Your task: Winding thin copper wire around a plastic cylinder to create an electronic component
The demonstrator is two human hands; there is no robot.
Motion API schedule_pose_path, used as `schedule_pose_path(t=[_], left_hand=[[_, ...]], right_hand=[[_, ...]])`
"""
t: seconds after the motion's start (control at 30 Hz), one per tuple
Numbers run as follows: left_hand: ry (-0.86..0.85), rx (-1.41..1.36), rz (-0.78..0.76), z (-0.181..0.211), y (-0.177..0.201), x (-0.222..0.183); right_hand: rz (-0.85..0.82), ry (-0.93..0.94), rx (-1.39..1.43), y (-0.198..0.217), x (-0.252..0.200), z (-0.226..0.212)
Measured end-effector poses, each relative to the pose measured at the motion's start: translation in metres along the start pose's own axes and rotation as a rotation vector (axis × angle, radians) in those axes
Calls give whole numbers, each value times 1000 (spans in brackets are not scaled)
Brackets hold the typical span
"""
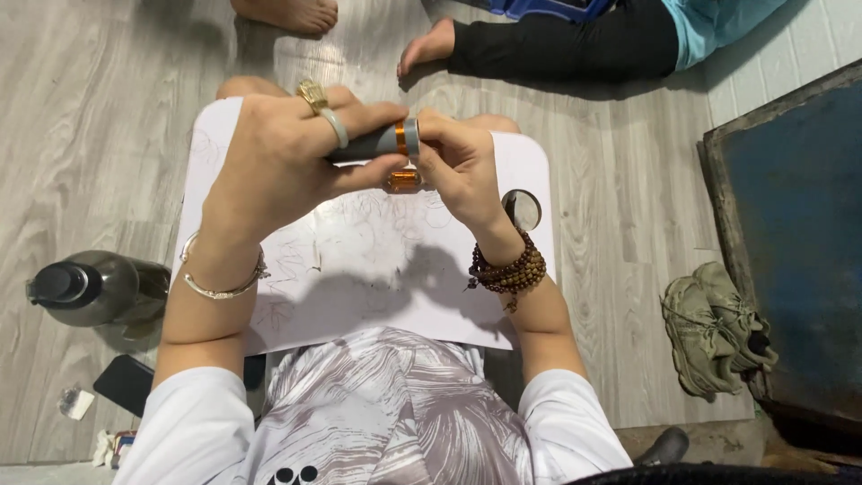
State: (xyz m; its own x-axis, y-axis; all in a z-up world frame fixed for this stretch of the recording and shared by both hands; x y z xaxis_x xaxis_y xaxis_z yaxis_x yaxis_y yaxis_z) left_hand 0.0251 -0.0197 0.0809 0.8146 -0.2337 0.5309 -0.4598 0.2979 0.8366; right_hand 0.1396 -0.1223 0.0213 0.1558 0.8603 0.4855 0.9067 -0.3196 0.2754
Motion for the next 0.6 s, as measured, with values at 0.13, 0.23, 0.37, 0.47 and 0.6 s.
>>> schedule_pose_path(t=[0.13,0.23,0.37,0.47,0.6], left_hand=[[19,-27,16,-2,0,1],[-28,-74,9,5,3,1],[-114,-69,27,16,9,2],[-125,-72,38,22,11,1],[-134,-23,92,29,15,2]], right_hand=[[78,-24,8,0,-4,9],[106,-100,310,3,-9,34],[76,-166,376,5,-3,47],[60,-172,212,6,-3,44],[50,-168,39,8,-1,42]])
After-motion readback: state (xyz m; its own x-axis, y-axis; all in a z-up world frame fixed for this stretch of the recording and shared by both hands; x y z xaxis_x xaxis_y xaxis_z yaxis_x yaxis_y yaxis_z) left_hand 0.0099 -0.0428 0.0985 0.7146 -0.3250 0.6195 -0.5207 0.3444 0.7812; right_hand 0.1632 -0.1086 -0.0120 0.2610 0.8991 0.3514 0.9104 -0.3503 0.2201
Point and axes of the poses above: each hand's wrist, its own x-axis towards the middle knuckle, its own y-axis out of the back of the hand, z = x × y, the point moved 8 cm from there along x, towards the middle knuckle, and after that the axes turned 15 degrees about -z, right-handed, at the moved point
